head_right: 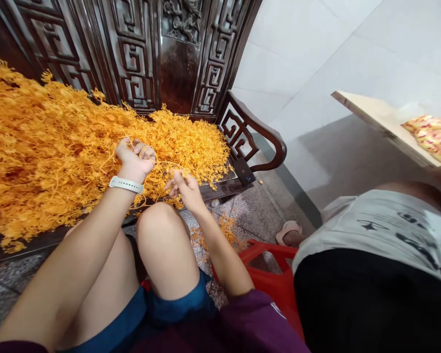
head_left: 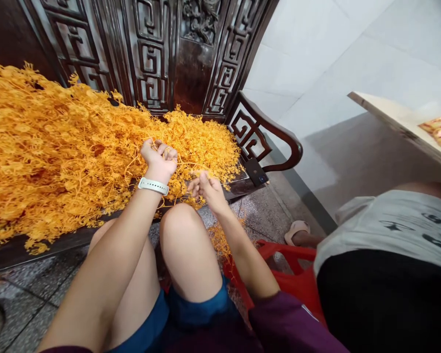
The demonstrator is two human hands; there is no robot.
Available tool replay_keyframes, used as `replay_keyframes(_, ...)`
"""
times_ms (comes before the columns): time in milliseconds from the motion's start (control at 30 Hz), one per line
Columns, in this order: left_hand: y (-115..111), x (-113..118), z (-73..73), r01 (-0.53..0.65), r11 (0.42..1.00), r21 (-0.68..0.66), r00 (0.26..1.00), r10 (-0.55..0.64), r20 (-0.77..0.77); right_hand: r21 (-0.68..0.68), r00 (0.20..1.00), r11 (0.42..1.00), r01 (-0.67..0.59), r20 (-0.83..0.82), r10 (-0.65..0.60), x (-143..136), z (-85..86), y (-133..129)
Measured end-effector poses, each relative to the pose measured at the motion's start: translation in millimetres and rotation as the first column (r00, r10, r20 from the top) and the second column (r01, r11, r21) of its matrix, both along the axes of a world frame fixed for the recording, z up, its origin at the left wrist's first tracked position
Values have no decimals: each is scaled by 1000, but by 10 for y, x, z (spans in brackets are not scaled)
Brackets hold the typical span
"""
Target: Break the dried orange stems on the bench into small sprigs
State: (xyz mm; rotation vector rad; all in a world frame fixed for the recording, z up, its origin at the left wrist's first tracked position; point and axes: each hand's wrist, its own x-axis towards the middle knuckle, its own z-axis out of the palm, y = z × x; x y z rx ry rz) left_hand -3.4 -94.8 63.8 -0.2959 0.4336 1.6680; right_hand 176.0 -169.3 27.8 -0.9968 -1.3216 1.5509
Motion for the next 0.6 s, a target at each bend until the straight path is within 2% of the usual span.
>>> replay_keyframes(67,-15,-14,14,10,1000,11,1000,-10,-13,78,998,996,53,19,-55,-25,19,-2)
replay_keyframes(133,-9,-59,16,-10,1000,-1,1000,10,-24,129,998,992,-2,69,-7,-23,62,-82)
replay_keyframes(200,20,-107,-2,-29,999,-34,999,28,-31,169,980,973,-160,147,136,-31,109,-254)
replay_keyframes(233,43,-126,-21,-30,998,-49,999,29,-31,191,950,938,-288,177,256,-52,125,-369)
replay_keyframes(267,71,-143,-44,-28,998,-59,999,26,-30,217,893,871,-442,197,404,-89,133,-496)
replay_keyframes(300,102,-159,-70,-25,998,-65,999,23,-29,232,771,736,-636,190,607,-142,133,-626)
replay_keyframes(333,134,-177,-98,-25,997,-69,999,23,-32,245,578,535,-808,161,800,-205,127,-752)
replay_keyframes(367,164,-200,-124,-38,996,-76,999,35,-36,243,318,285,-927,107,942,-271,121,-862)
replay_keyframes(400,190,-229,-146,-56,995,-85,998,52,-42,265,52,36,-964,53,997,-330,123,-947)
replay_keyframes(433,210,-263,-163,-74,993,-94,996,70,-47,276,-157,-157,-948,23,987,-369,138,-996)
replay_keyframes(467,222,-300,-172,-93,990,-101,995,89,-52,282,-217,-206,-937,-10,976,-378,172,-1002)
replay_keyframes(500,226,-339,-174,-107,989,-105,993,102,-53,294,-140,-115,-949,-67,988,-354,225,-960)
replay_keyframes(533,220,-375,-168,-113,988,-106,993,108,-52,297,43,82,-951,-137,990,-296,293,-873)
replay_keyframes(567,207,-407,-157,-114,988,-101,993,109,-49,255,395,447,-857,-232,889,-213,369,-748)
replay_keyframes(600,188,-431,-142,-108,990,-93,993,104,-47,223,573,635,-739,-286,768,-117,446,-595)
